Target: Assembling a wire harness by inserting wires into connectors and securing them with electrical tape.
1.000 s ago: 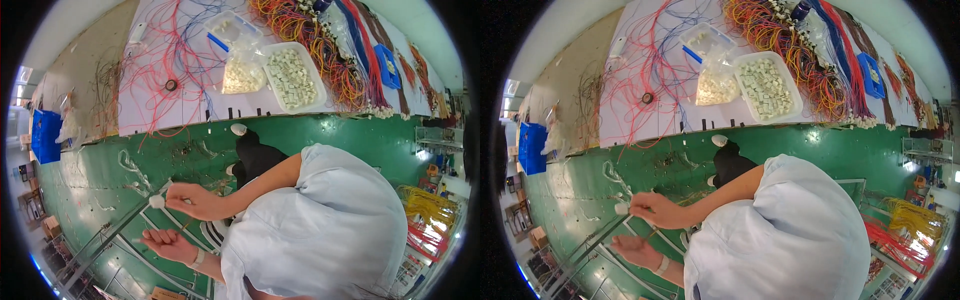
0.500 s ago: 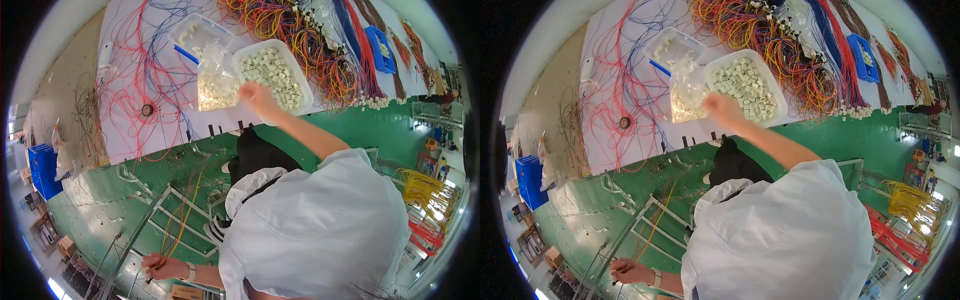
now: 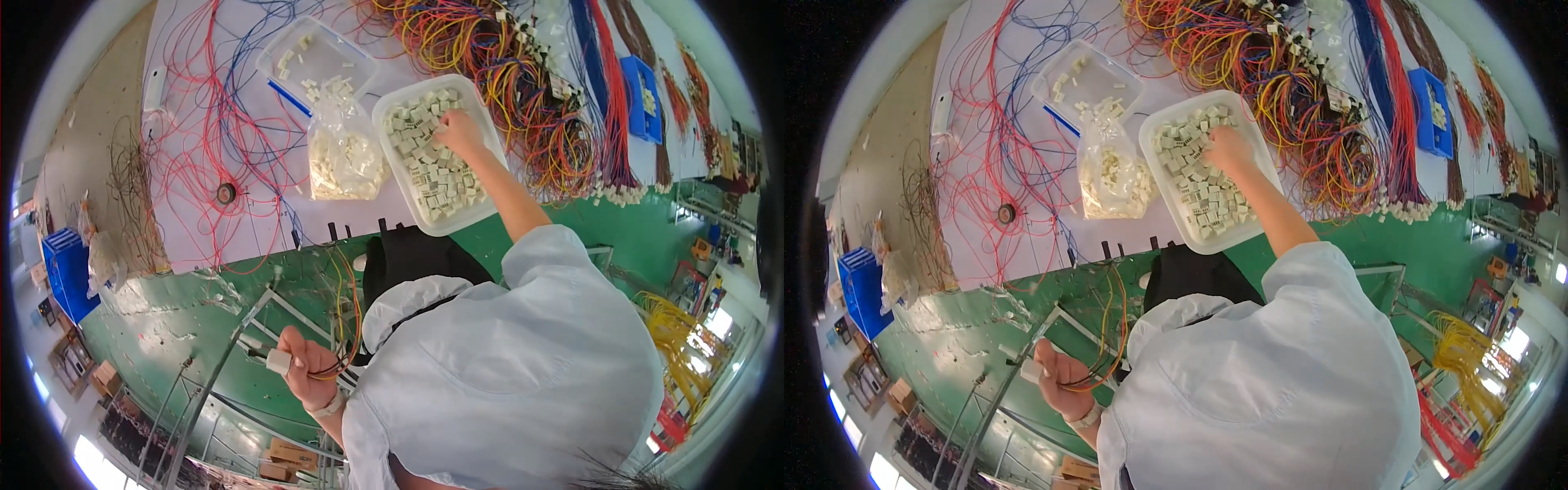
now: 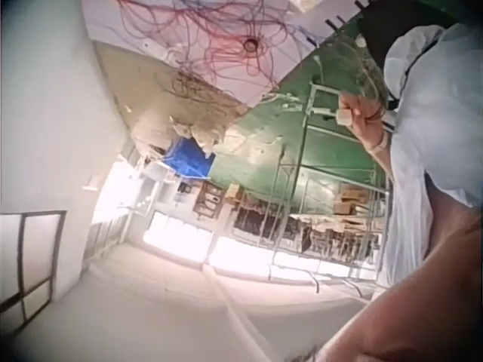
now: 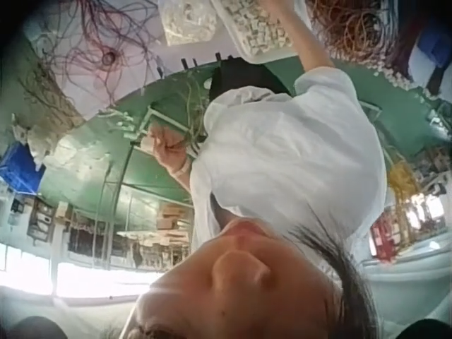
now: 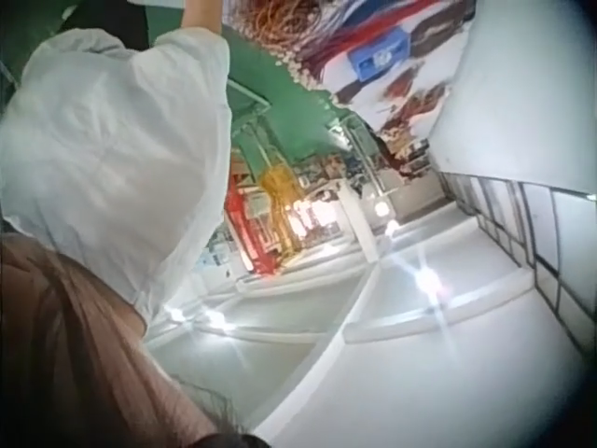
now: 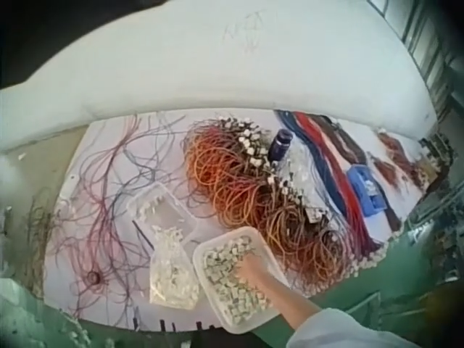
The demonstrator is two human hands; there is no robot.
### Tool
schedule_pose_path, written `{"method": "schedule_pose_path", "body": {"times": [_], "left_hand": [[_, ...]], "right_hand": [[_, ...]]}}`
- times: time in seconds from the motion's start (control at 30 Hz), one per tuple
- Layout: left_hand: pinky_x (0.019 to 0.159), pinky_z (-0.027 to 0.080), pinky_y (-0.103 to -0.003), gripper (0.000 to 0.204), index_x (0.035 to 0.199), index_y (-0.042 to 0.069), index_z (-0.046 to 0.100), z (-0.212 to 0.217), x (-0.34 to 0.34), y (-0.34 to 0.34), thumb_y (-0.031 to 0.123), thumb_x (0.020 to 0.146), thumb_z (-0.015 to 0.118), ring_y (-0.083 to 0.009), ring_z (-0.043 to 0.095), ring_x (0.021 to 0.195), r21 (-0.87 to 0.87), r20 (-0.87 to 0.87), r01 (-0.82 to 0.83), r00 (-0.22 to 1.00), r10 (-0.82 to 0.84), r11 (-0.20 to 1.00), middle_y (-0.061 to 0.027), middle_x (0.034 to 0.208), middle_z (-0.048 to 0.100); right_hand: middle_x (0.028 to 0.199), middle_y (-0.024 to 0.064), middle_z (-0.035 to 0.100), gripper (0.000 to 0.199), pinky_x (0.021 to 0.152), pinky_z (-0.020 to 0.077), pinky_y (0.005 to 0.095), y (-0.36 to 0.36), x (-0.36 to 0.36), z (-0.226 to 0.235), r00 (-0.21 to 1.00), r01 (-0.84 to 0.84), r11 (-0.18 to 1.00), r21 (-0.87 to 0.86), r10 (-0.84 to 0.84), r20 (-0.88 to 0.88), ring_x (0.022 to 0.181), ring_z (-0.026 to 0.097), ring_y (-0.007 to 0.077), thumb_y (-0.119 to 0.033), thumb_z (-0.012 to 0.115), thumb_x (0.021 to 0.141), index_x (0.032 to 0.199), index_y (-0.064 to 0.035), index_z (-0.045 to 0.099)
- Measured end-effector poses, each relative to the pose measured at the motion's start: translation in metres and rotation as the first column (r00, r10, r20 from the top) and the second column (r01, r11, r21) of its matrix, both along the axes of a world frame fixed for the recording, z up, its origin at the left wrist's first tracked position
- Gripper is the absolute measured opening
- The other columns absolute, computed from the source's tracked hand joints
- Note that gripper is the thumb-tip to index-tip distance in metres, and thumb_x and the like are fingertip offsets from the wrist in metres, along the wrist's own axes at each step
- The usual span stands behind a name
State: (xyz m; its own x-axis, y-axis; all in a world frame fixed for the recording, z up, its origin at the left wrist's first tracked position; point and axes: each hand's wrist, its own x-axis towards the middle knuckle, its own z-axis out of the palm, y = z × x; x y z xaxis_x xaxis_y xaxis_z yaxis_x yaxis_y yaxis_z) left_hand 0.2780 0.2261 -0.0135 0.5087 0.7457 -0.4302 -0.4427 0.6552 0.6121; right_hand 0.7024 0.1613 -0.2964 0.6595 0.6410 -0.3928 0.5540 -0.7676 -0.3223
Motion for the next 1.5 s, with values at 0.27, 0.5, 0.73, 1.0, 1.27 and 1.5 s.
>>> {"method": "schedule_pose_path", "body": {"times": [0.27,0.5,0.73,1.0,1.27,1.5], "left_hand": [[0.039,0.016,-0.023,0.021,0.085,0.007,0.038,-0.008,-0.008,0.005,0.020,0.093,0.052,-0.0021,0.022,0.043,0.028,-0.008,0.016,1.000,-0.016,0.999,0.0057,0.059,0.029],[0.038,0.013,-0.025,0.036,0.076,0.007,0.039,-0.005,-0.013,-0.004,0.034,0.094,0.054,-0.0034,0.018,0.040,0.023,-0.093,0.016,0.996,-0.014,1.000,0.0072,0.052,0.025],[0.037,0.013,-0.025,0.035,0.078,0.008,0.038,-0.015,-0.044,-0.014,0.035,0.095,0.051,-0.0036,0.017,0.039,0.005,-0.175,-0.157,0.972,0.155,0.988,0.0070,0.050,0.023],[0.037,0.012,-0.025,0.037,0.077,0.008,0.038,-0.011,-0.063,-0.013,0.038,0.095,0.052,-0.0036,0.018,0.039,-0.021,-0.192,-0.284,0.942,0.275,0.959,0.0069,0.051,0.025],[0.041,0.014,-0.021,0.044,0.111,-0.001,0.049,-0.017,-0.072,-0.010,0.040,0.099,0.039,-0.0023,0.020,0.045,-0.155,-0.328,-0.357,0.898,0.292,0.921,0.0070,0.058,0.023],[0.044,0.026,-0.018,0.021,0.105,0.005,0.051,-0.018,-0.083,-0.020,0.024,0.100,0.046,-0.0036,0.038,0.056,-0.237,-0.518,-0.252,0.850,0.098,0.938,0.0025,0.071,0.047]], "right_hand": [[0.101,0.0149,0.064,0.042,0.080,0.0500,0.0422,0.157,-0.012,0.054,0.971,-0.237,0.802,0.549,0.173,0.167,0.096,0.062,0.0318,-0.027,0.068,0.077,0.112,-0.0076,0.058],[0.096,0.0147,0.065,0.023,0.079,0.0508,0.0428,0.294,-0.011,-0.034,0.838,-0.533,0.836,0.130,0.500,0.220,0.091,0.062,0.0325,-0.016,0.060,0.080,0.101,-0.0051,0.062],[0.100,0.0167,0.060,0.020,0.076,0.0527,0.0434,0.365,0.000,-0.069,0.698,-0.631,0.712,0.308,0.348,0.626,0.098,0.059,0.0333,-0.014,0.056,0.081,0.098,-0.0040,0.062],[0.094,0.0192,0.066,0.020,0.072,0.0529,0.0423,0.354,0.021,-0.048,0.780,-0.579,0.773,0.259,0.433,0.452,0.088,0.065,0.0362,-0.017,0.056,0.083,0.091,-0.0029,0.068],[0.078,0.0021,0.066,0.015,0.057,0.0443,0.0204,0.200,-0.202,0.225,0.443,0.236,0.542,0.807,0.679,-0.586,0.064,0.058,0.0070,-0.015,0.072,0.080,0.086,-0.0037,0.063],[0.096,0.0090,0.065,0.023,0.061,0.0533,0.0272,0.106,-0.340,0.209,0.135,-0.238,0.410,0.880,0.912,-0.388,0.079,0.065,0.0197,-0.006,0.078,0.071,0.085,-0.0081,0.059]]}}
